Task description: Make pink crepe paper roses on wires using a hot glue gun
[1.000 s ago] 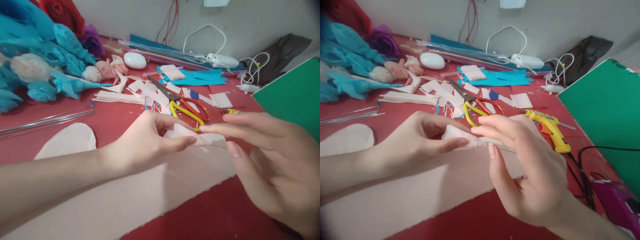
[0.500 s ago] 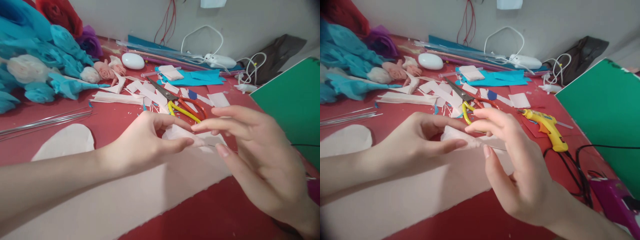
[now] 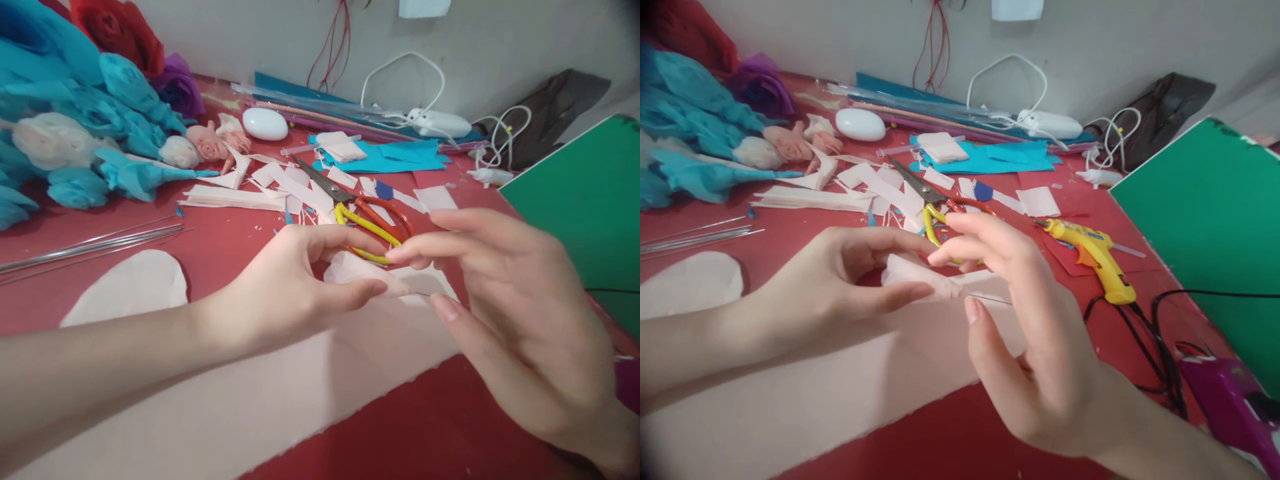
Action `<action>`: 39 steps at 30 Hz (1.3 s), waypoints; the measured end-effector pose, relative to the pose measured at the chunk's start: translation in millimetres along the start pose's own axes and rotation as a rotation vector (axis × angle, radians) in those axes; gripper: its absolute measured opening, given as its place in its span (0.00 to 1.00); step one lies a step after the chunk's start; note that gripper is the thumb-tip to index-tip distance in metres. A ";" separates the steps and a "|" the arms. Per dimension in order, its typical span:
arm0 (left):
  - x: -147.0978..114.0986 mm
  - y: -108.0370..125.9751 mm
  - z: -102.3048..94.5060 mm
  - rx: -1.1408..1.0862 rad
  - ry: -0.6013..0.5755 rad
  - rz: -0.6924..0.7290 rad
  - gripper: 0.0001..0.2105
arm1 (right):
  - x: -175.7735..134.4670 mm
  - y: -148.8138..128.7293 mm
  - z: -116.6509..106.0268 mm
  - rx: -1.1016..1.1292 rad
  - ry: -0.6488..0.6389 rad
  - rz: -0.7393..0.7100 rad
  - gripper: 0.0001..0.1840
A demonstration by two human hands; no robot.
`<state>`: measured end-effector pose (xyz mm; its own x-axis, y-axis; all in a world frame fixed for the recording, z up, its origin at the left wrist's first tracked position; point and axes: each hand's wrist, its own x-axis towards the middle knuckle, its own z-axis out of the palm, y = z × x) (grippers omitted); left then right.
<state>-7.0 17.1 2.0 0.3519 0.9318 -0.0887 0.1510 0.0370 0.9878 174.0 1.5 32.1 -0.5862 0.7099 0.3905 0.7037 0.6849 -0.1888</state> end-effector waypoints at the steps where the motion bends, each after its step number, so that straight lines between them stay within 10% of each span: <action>1: 0.2 0.0 0.1 -0.004 0.002 -0.011 0.07 | -0.5 0.5 -0.3 -0.014 0.011 -0.002 0.15; 13: 0.8 1.4 -0.7 0.000 0.020 -0.047 0.08 | 8.5 -4.9 -2.5 -0.063 0.185 -0.097 0.16; 30: 0.1 2.4 -1.2 0.046 0.001 -0.074 0.08 | 2.3 1.5 -6.8 -0.057 0.092 -0.096 0.17; 39: -0.1 2.9 -1.6 0.062 -0.011 -0.080 0.10 | -0.3 0.5 7.3 0.398 0.260 0.224 0.20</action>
<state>-8.1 17.7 5.1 0.3468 0.9226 -0.1689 0.2357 0.0886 0.9678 171.6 2.8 25.3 -0.2844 0.8166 0.5023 0.5638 0.5662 -0.6013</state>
